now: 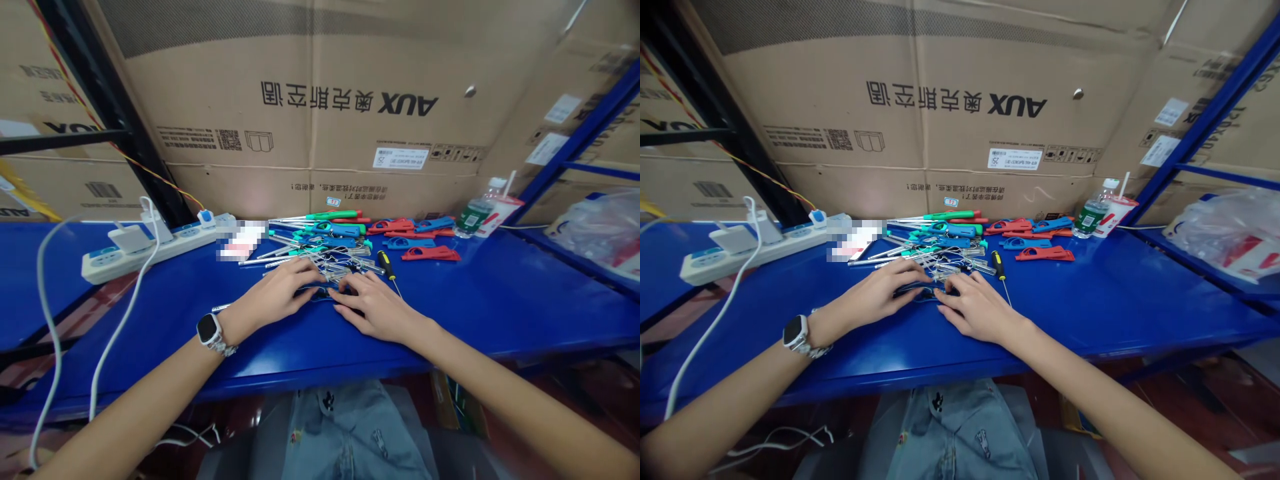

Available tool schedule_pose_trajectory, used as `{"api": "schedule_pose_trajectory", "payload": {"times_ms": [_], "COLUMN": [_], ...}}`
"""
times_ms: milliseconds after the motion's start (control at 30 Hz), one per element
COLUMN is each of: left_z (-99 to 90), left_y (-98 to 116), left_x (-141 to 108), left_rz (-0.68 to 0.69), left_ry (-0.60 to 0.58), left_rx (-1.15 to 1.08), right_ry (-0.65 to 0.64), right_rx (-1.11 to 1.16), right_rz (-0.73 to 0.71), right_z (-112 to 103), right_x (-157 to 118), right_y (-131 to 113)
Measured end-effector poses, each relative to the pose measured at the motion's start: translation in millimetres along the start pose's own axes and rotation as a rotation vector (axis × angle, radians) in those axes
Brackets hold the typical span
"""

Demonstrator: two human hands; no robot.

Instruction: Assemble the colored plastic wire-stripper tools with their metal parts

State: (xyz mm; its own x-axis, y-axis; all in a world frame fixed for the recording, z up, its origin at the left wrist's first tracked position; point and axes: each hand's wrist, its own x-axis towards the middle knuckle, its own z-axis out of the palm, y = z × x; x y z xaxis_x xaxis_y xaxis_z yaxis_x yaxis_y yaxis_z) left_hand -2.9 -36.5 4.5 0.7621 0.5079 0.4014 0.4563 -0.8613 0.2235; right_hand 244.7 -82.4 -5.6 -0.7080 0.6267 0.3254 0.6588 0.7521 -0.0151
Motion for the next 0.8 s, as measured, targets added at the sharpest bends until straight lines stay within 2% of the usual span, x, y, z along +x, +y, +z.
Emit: {"api": "schedule_pose_trajectory", "payload": {"times_ms": [100, 200, 333, 467, 567, 700, 767, 800], "left_z": [1.0, 1.6, 1.6, 5.6, 11.4, 16.1, 17.0, 17.5], "left_y": [-2, -2, 1, 2, 4, 9, 12, 12], "left_x": [1, -2, -4, -4, -4, -4, -4, -4], "left_rz": [0.038, 0.035, 0.039, 0.132, 0.167, 0.142, 0.119, 0.110], "left_ry": [-0.070, -0.085, -0.069, -0.037, -0.041, -0.033, -0.034, -0.031], "left_rx": [-0.008, -0.001, 0.031, 0.085, 0.099, 0.039, 0.023, 0.022], "right_ry": [0.008, 0.015, 0.009, -0.003, 0.034, 0.157, 0.125, 0.069], "right_rx": [0.023, 0.018, 0.007, 0.038, 0.110, 0.182, 0.140, 0.127], "right_rz": [0.002, -0.002, -0.006, 0.007, 0.038, 0.134, 0.171, 0.171], "right_z": [0, 0, 0, 0, -1, -2, -2, -2], "right_x": [0, 0, -1, -2, -1, 14, 26, 33], "right_y": [0, 1, 1, 2, 7, 21, 29, 32]}}
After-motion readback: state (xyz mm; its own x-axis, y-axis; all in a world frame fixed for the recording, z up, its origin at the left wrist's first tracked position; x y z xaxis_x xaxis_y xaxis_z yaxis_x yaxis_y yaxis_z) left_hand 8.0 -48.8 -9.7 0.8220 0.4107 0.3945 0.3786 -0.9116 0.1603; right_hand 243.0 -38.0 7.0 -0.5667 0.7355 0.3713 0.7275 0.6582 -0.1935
